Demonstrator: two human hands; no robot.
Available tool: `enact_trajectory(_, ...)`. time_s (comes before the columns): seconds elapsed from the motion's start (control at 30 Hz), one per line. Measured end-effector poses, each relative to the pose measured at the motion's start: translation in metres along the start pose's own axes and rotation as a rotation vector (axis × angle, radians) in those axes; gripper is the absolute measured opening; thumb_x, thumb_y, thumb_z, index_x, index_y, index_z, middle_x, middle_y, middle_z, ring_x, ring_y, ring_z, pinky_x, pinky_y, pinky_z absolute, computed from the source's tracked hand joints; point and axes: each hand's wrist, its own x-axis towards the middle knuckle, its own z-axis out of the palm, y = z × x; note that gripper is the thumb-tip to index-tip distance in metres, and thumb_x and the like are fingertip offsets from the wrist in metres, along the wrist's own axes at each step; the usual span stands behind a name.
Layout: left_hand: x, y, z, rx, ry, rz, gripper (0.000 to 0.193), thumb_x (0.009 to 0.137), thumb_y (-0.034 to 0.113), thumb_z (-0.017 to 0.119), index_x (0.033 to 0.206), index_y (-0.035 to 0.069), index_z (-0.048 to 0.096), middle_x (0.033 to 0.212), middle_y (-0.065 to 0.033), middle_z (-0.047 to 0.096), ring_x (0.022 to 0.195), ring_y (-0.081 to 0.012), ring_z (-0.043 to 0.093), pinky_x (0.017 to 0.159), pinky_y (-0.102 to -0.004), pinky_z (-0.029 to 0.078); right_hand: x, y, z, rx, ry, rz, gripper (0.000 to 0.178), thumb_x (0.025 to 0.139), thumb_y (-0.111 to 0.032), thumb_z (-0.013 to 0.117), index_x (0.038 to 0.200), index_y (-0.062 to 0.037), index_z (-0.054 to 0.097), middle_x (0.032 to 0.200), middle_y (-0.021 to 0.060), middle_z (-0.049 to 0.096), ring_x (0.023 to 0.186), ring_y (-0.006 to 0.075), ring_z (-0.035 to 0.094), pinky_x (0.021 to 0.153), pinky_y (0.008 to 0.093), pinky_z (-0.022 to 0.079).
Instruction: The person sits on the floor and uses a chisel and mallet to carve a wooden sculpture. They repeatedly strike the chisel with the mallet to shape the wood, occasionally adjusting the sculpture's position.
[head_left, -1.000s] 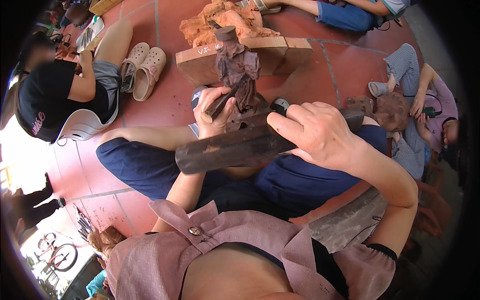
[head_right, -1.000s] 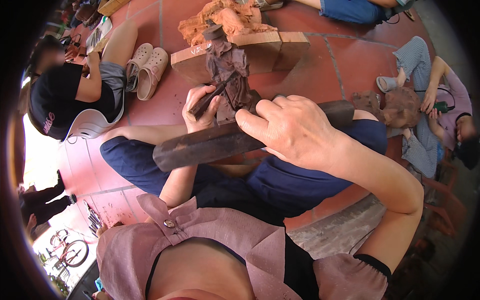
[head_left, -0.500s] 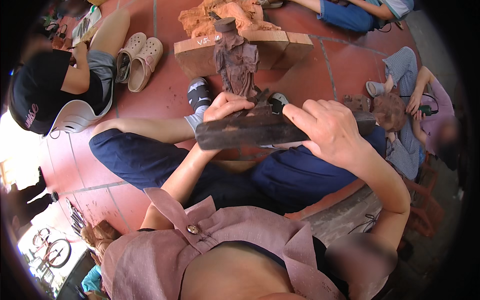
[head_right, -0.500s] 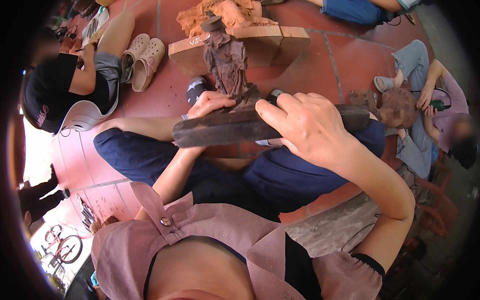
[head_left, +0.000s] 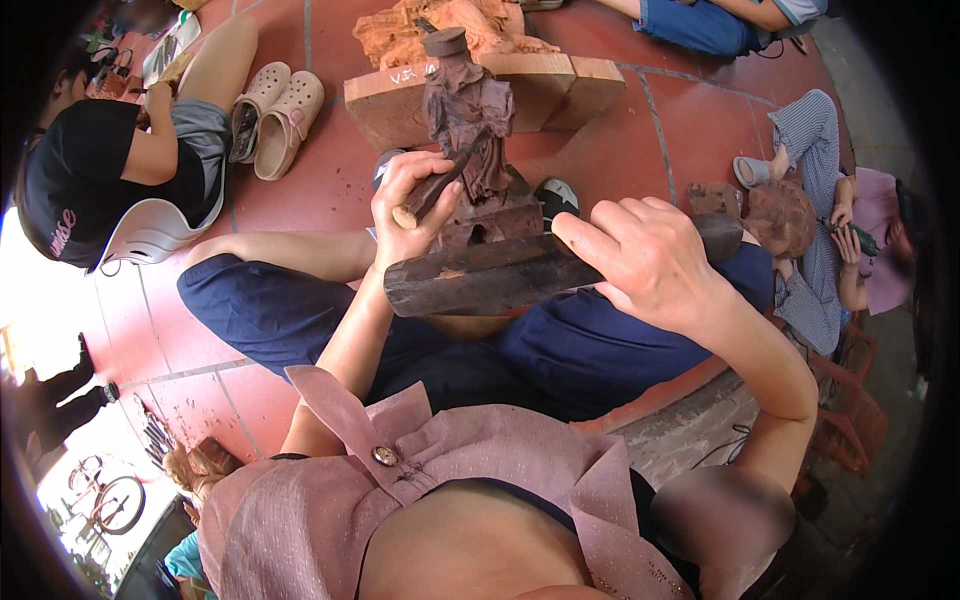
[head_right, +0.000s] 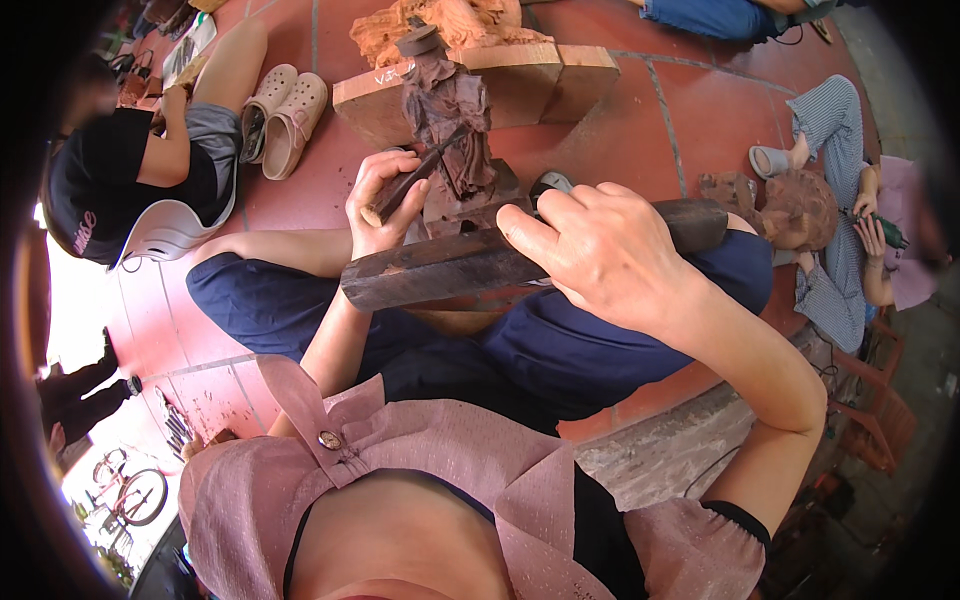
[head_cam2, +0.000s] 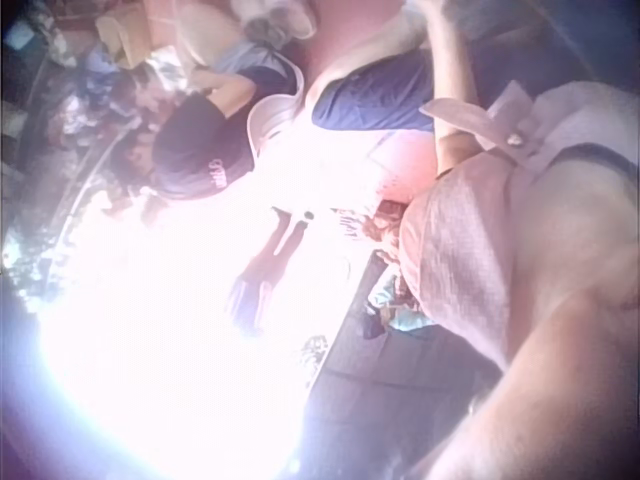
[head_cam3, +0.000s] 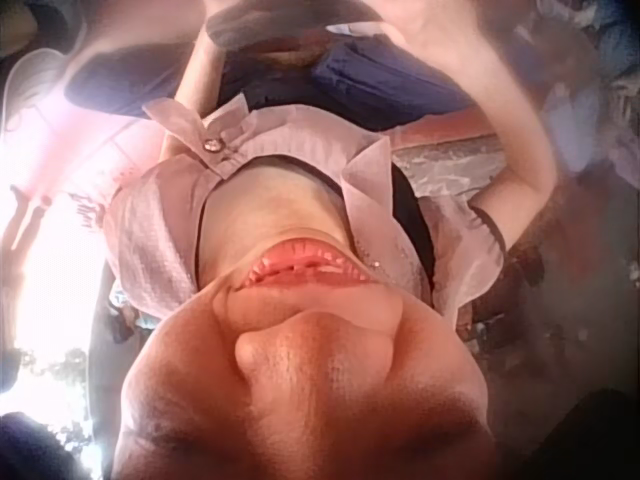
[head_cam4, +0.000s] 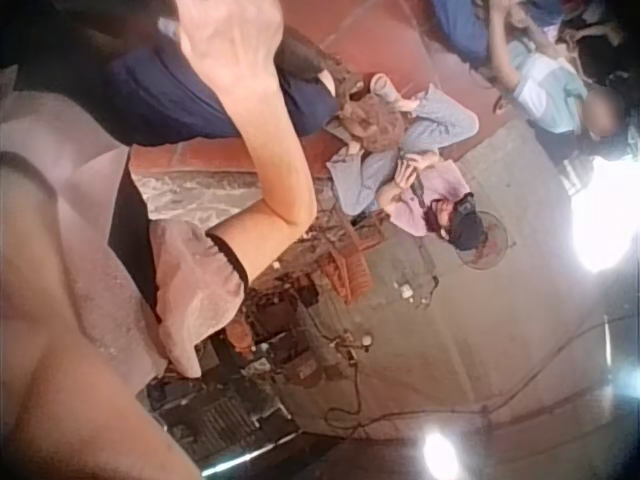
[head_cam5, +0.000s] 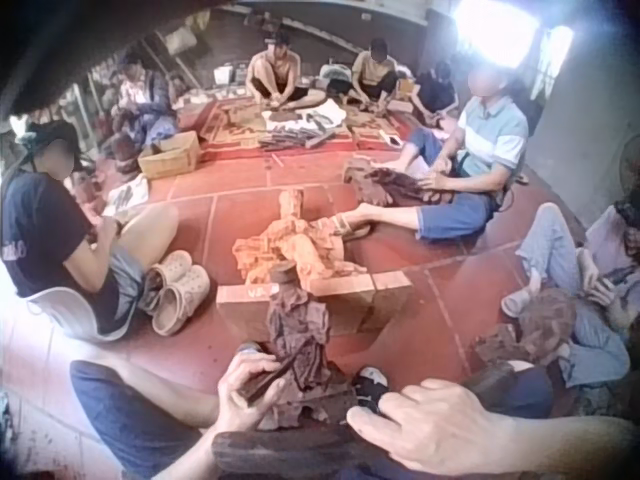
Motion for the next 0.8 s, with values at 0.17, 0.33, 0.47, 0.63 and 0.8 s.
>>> enact_trajectory(0.17,0.003,0.004,0.001,-0.002,-0.010,-0.010,0.027,0.073,-0.004,0.076,0.097,0.003,0.068,0.100,-0.0108,0.062,0.099,-0.0248,0.061,0.088,-0.0358,0.048,0.004,0.001,0.000,0.018,0.034,0.001,0.063,0.052,-0.011,0.083,0.112,-0.0095,0.062,0.077,0.0044,0.051,0.070,0.0231,0.058,0.061,0.0365,0.044)
enact_trajectory(0.33,0.001,0.011,0.008,0.060,-0.019,0.067,0.024,0.072,-0.004,0.075,0.093,0.004,0.068,0.096,-0.0100,0.060,0.098,-0.0247,0.060,0.086,-0.0357,0.048,0.003,0.002,0.002,0.067,0.084,-0.016,0.059,0.053,-0.009,0.081,0.109,-0.0095,0.062,0.075,0.0038,0.053,0.067,0.0226,0.057,0.058,0.0351,0.043)
enact_trajectory(0.47,0.000,0.013,0.017,0.106,-0.011,0.081,0.022,0.072,-0.004,0.075,0.089,0.006,0.066,0.094,-0.0098,0.059,0.094,-0.0248,0.060,0.082,-0.0349,0.049,0.003,0.006,0.007,0.086,0.146,-0.068,0.058,0.053,-0.009,0.081,0.107,-0.0091,0.062,0.076,0.0040,0.054,0.067,0.0226,0.058,0.058,0.0348,0.043)
enact_trajectory(0.63,0.003,0.010,0.019,0.159,0.000,0.119,0.021,0.071,-0.002,0.076,0.086,0.008,0.065,0.092,-0.0092,0.057,0.091,-0.0244,0.059,0.079,-0.0345,0.049,0.000,0.012,0.005,0.034,-0.010,0.129,0.060,0.052,-0.008,0.081,0.107,-0.0085,0.058,0.079,0.0062,0.055,0.071,0.0256,0.059,0.061,0.0370,0.045)
enact_trajectory(0.8,0.002,0.002,0.022,0.163,0.023,0.159,0.022,0.070,-0.002,0.076,0.084,0.009,0.064,0.091,-0.0091,0.056,0.091,-0.0243,0.058,0.079,-0.0341,0.049,-0.002,0.015,0.002,0.063,0.027,0.063,0.060,0.051,-0.005,0.079,0.107,-0.0090,0.058,0.079,0.0074,0.053,0.071,0.0267,0.058,0.063,0.0383,0.046)
